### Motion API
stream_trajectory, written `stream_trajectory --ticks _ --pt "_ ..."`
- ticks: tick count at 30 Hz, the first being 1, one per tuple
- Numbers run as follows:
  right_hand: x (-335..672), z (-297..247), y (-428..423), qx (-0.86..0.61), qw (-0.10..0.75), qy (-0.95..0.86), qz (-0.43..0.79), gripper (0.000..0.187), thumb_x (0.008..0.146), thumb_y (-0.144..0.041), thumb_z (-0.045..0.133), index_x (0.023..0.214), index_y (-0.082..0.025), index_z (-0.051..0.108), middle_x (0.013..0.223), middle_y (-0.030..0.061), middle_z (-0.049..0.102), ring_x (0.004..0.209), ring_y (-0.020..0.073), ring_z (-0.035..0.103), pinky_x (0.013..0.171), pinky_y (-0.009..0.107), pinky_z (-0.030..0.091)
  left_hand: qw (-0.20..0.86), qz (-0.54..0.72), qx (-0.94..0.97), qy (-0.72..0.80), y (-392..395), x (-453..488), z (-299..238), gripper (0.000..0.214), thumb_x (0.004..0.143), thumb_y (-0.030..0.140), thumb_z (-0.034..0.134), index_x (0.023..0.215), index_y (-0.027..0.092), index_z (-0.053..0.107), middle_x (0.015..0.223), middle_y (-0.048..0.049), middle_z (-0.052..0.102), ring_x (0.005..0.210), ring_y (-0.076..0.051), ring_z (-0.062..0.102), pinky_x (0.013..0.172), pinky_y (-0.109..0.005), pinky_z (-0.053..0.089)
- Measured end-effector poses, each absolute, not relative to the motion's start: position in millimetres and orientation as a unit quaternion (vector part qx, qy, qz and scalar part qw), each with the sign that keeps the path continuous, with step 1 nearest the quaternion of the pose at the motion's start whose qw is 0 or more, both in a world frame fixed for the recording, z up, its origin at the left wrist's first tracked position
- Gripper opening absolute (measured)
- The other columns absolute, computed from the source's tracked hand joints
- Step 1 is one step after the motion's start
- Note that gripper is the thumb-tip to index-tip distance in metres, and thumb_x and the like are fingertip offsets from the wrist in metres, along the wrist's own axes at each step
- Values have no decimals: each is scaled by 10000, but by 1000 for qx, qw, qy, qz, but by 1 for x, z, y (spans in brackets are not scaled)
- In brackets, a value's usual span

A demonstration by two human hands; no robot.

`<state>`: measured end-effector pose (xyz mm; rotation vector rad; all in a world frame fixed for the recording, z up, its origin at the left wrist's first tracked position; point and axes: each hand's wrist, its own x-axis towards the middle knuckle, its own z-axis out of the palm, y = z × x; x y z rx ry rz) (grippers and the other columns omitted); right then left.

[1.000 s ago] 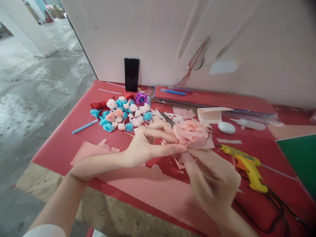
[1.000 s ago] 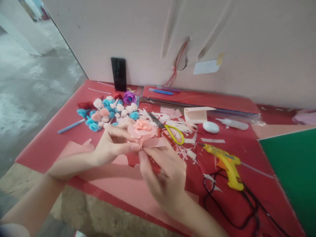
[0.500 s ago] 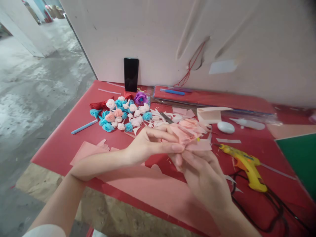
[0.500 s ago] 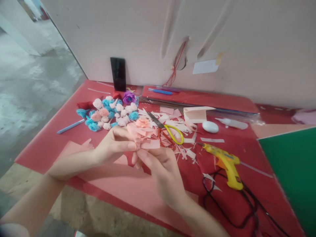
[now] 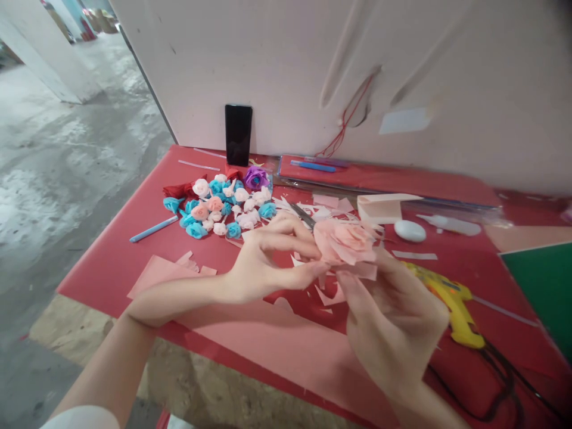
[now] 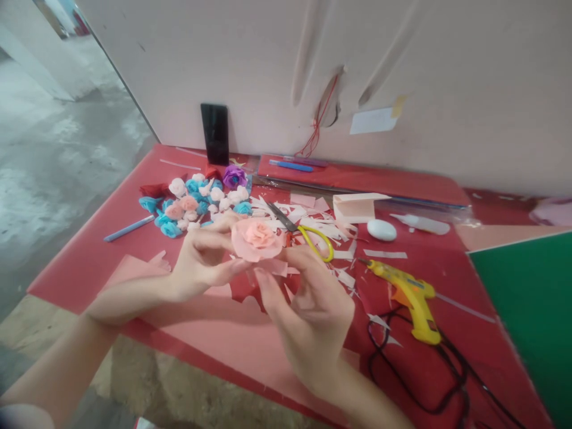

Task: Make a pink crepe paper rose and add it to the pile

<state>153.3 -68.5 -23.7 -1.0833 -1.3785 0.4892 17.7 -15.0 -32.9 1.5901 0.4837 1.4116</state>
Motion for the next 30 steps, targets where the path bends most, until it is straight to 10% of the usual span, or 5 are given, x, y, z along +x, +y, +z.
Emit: stream_trajectory --ticks 30 --pt "153 -32 -69 -417 585 -693 -61 435 710 17 650 1032 -275 654 634 -40 651 539 169 606 512 343 470 566 561 561 224 -22 23 -35 60 711 266 762 762 296 773 705 -7 604 698 -128 547 704 -303 473"
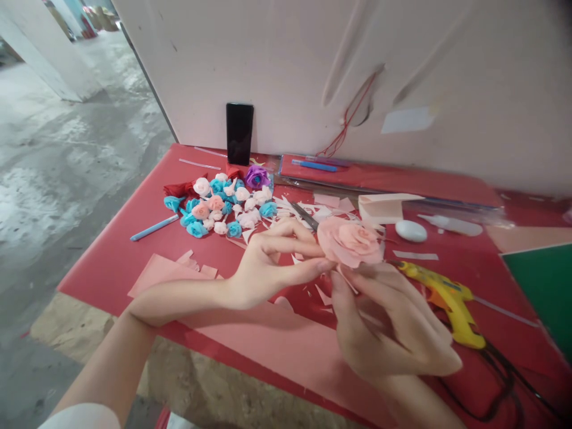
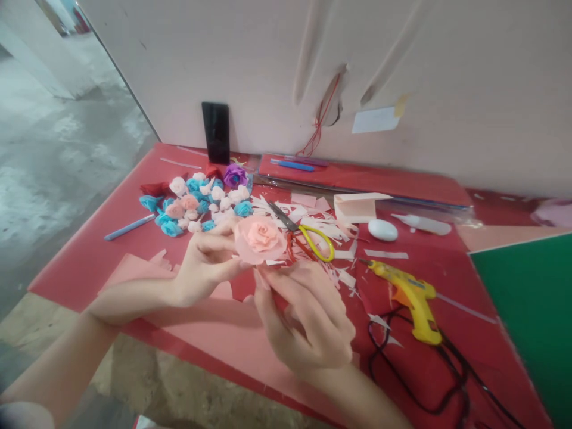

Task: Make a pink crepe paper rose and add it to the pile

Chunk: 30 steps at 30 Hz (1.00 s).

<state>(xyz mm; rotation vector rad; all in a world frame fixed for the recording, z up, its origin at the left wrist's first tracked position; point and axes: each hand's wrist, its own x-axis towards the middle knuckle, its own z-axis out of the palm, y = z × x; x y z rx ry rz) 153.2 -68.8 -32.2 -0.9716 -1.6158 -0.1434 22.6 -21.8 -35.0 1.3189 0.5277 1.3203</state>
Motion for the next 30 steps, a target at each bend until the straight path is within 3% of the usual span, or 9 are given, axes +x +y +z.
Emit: stream_trajectory --ticks 6,13,19,24,30 --pt "154 -31 -67 -397 582 -707 -61 486 714 19 618 1094 -280 651 692 -18 658 567 173 601 503 344 461 592 537 552 238 -20 21 -32 73 656 326 797 646 262 765 709 -22 642 746 -156 583 746 -316 505" --pt "151 -26 -68 -406 576 -709 -22 566 742 12 561 1180 -345 606 692 -12 658 573 191 602 462 348 447 607 542 538 219 -17 20 -33 132 602 216 832 560 203 708 664 14 590 691 -107 541 684 -257 457" --pt "153 -22 -70 -410 567 -714 5 454 747 -4 556 1057 -327 626 682 -7 664 570 195 608 457 348 452 615 532 542 213 -14 20 -32 252 544 307 869 552 170 657 643 24 539 665 -100 500 674 -258 430" --pt "153 -20 -67 -402 576 -711 34 342 747 -29 553 943 -302 616 658 -18 627 553 172 589 476 333 458 610 523 558 209 -11 19 -29 291 618 286 824 520 155 583 621 30 508 645 -92 491 652 -247 422" --pt "155 -20 -66 -381 574 -721 77 317 724 -21 561 905 -275 610 682 0 593 580 170 565 519 346 464 607 506 575 212 -11 17 -26 356 507 280 882 517 155 548 601 41 505 628 -90 480 647 -239 413"
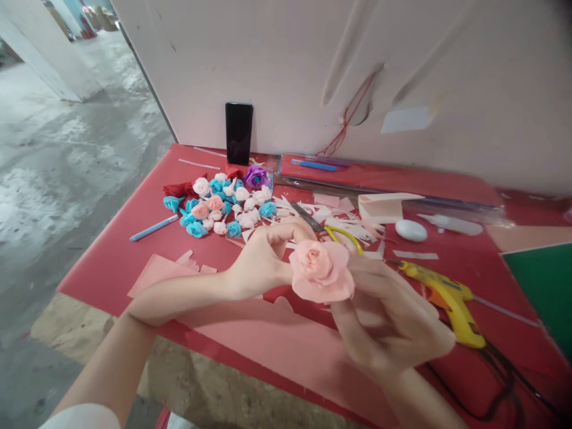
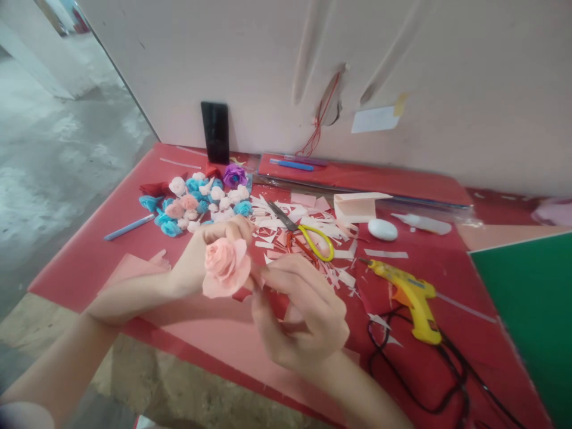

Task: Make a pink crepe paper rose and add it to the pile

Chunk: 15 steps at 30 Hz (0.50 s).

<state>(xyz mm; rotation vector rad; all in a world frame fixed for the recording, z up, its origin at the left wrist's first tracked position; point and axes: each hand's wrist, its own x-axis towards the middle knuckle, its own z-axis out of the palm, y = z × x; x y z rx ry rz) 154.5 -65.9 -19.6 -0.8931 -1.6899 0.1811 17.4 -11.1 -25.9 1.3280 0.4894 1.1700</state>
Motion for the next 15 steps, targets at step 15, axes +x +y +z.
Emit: stream_trajectory --ticks 15 --pt "157 -18 -63 -394 551 -721 143 226 780 -69 626 855 -282 642 607 -42 604 524 137 569 462 267 477 756 398 471 221 -8 20 -16 450 465 249 864 489 159 423 534 69 448 518 -53 431 521 -207 379"
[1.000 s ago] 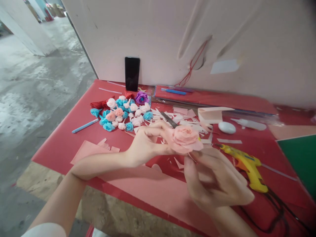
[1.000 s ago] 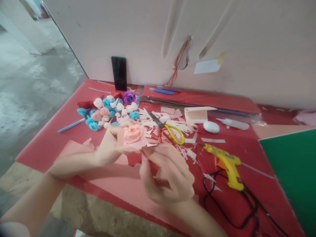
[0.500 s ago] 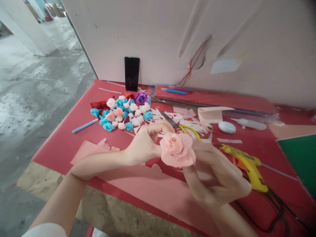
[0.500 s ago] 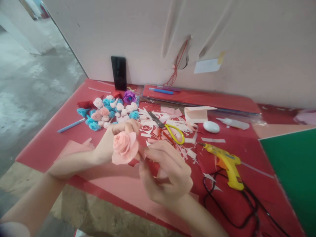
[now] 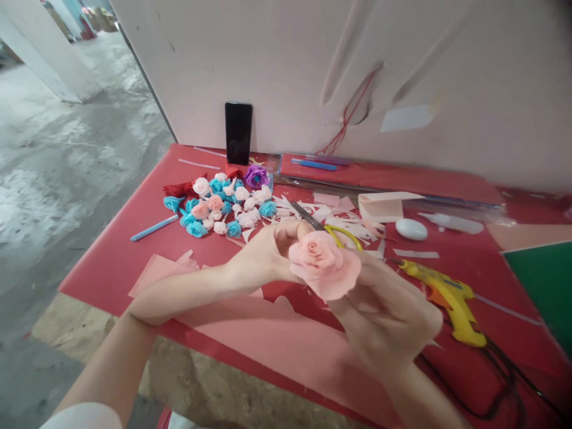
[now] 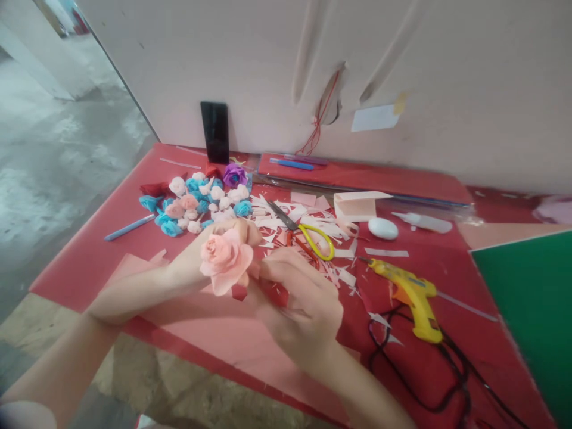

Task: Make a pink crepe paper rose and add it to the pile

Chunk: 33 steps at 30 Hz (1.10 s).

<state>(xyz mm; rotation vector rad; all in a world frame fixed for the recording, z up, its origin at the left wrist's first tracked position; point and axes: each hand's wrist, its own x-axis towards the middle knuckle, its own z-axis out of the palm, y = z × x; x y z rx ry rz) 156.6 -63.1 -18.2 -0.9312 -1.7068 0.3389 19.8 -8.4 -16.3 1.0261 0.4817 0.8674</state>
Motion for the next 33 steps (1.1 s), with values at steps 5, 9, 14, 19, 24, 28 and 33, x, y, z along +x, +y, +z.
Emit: stream_trajectory --ticks 5,9,14,19,24,28,33 --pt "156 -20 -62 -409 552 -706 173 230 778 -44 624 824 -267 656 614 -51 612 514 114 578 456 229 472 774 386 445 231 -10 20 -16 432 479 185 836 523 163 406 564 72 452 525 -49 429 539 -207 397" --pt "159 -22 -58 -417 548 -700 192 238 780 -53 611 825 -279 671 635 -42 617 565 138 599 505 259 493 761 394 464 223 -9 17 -20 391 501 230 844 598 169 470 591 62 481 544 -65 452 573 -230 426" --pt "163 -24 -54 -388 549 -706 222 222 758 -44 628 781 -261 669 671 -39 601 643 135 568 617 283 476 752 406 477 208 -10 15 -23 397 525 330 847 731 186 540 625 60 504 553 -76 491 617 -245 445" --pt "161 -25 -55 -427 550 -647 309 288 746 -33 621 833 -289 718 788 -36 661 749 131 611 671 257 499 730 426 474 248 -11 18 -20 294 544 163 789 712 176 547 676 54 536 640 -80 511 672 -235 432" --pt "160 -29 -52 -419 546 -529 496 139 785 -199 675 814 -316 743 842 -25 711 827 158 660 779 298 546 714 421 481 286 -11 19 -17 260 551 166 792 739 167 612 747 34 583 740 -112 556 755 -268 446" --pt "161 -27 -50 -405 543 -469 567 34 761 -312 720 746 -331 745 741 -35 719 700 137 672 725 277 573 694 435 505 273 -11 16 -20 182 633 278 783 715 165 667 778 0 622 812 -144 583 811 -286 450" --pt "160 -28 -51 -397 558 -466 561 58 739 -288 749 739 -346 746 713 -63 714 651 98 661 658 213 562 692 463 487 264 -12 15 -25 188 650 356 798 657 187 716 725 7 607 748 -119 569 753 -271 449"
